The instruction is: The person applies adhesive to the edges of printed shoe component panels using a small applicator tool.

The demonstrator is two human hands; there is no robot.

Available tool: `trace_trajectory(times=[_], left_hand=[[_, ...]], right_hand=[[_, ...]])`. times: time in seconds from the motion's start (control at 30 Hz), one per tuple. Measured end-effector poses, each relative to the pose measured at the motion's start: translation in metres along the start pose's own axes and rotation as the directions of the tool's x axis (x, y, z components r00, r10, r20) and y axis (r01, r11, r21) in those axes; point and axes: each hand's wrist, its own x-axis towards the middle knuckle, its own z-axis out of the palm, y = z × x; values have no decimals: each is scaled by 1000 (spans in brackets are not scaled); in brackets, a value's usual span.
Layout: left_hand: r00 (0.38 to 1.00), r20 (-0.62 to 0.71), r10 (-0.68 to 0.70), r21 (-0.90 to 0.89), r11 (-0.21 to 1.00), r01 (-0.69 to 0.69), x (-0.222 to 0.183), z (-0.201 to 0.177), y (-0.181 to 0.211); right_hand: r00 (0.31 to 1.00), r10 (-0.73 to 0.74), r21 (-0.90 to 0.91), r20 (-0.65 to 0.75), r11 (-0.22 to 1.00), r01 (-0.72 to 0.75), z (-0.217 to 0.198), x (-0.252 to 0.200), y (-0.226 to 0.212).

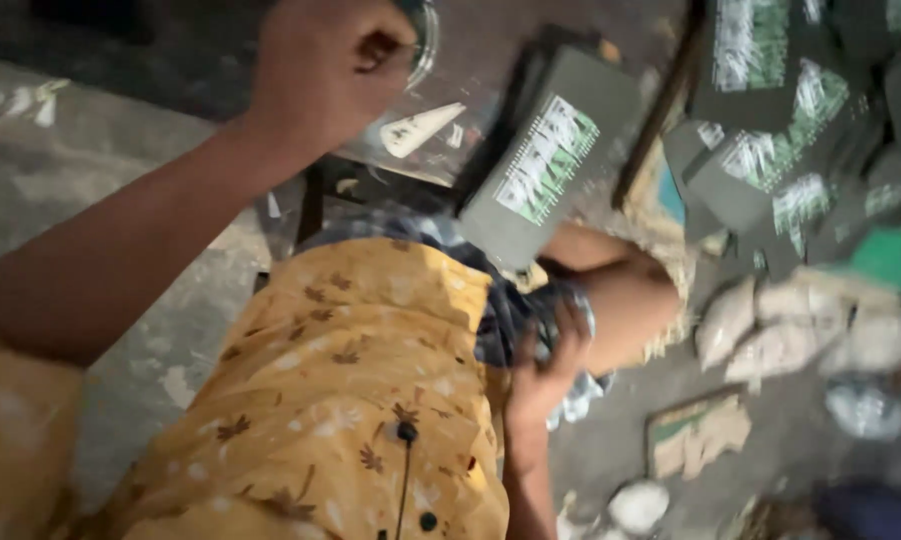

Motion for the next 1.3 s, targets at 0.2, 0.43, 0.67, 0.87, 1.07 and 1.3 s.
trace_trajectory(times=[0.2, 0.43, 0.67, 0.87, 1.07, 1.3], left_hand=[[961, 204, -188, -433, 863, 261, 4, 37, 73], [886, 318, -338, -484, 746, 458, 5, 69, 92], [952, 218, -216, -648, 697, 307, 24, 105, 57], [776, 446, -446, -634, 454, 626, 27, 95, 74], [948, 200, -246, -452, 836, 312, 5, 92, 82], [978, 87, -189, -375, 903, 208, 6, 92, 90]], right_hand=[[962, -260, -95, 85, 959, 268, 27, 54, -47], [955, -271, -199, 122, 936, 291, 40, 74, -55], [988, -149, -65, 48, 986, 152, 52, 95, -55], [988, -141, -42, 62, 989, 144, 58, 90, -45], [991, -118, -5, 59, 993, 119, 60, 88, -44], [990, -130, -11, 50, 991, 131, 64, 87, -42]])
